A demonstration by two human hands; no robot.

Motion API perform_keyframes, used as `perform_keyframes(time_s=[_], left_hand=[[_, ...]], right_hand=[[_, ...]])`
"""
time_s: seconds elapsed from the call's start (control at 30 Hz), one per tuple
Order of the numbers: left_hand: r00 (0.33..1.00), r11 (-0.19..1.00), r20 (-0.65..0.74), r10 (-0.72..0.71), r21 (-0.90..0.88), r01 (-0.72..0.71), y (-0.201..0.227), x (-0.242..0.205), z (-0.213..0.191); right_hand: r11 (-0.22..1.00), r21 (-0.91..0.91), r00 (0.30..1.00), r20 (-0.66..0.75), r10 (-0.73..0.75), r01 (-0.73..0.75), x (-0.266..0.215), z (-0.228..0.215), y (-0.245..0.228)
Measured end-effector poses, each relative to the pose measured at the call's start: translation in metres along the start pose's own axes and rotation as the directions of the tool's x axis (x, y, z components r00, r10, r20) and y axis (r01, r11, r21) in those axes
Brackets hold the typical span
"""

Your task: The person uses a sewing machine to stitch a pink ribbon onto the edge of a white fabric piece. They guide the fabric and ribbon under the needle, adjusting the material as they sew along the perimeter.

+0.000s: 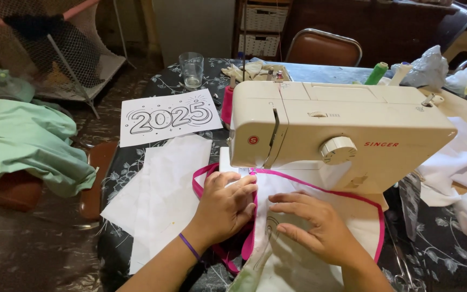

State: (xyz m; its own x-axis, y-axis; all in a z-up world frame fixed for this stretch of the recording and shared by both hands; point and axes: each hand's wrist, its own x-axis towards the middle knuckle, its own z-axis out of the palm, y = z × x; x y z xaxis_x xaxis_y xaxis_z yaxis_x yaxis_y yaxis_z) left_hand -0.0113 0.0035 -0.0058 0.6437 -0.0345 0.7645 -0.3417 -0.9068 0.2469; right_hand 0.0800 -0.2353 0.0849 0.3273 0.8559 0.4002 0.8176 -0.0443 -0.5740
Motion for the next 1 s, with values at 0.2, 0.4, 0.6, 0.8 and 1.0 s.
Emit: perform_keyframes(time_s=[0.2, 0.4, 0.6, 0.8, 1.0], left_hand=[[1.000, 1.000, -0.012, -0.003, 0.000, 0.003, 0.000, 0.000, -0.002], [1.000, 1.000, 0.009, -0.011, 0.009, 0.011, 0.000, 0.000, -0.003], [1.000, 1.000, -0.003, -0.001, 0.010, 0.001, 0.001, -0.002, -0.001], [0.999, 1.000, -0.032, 0.012, 0.010, -0.012, 0.004, -0.003, -0.004], [0.999, 1.000, -0.030, 0.016, 0.003, -0.016, 0.003, -0.004, -0.005]], right_hand=[[1.000, -0.010, 1.000, 0.024, 0.018, -0.017, 0.000, 0.000, -0.004], [0.999, -0.041, 0.999, 0.038, 0.035, -0.033, -0.009, -0.002, -0.001], [0.998, -0.058, 0.999, 0.043, 0.023, -0.021, -0.013, -0.004, -0.002], [0.997, -0.078, 0.999, 0.043, -0.007, 0.010, -0.011, -0.001, -0.012], [0.997, -0.068, 0.999, 0.048, -0.018, 0.021, -0.016, 0.000, -0.021]])
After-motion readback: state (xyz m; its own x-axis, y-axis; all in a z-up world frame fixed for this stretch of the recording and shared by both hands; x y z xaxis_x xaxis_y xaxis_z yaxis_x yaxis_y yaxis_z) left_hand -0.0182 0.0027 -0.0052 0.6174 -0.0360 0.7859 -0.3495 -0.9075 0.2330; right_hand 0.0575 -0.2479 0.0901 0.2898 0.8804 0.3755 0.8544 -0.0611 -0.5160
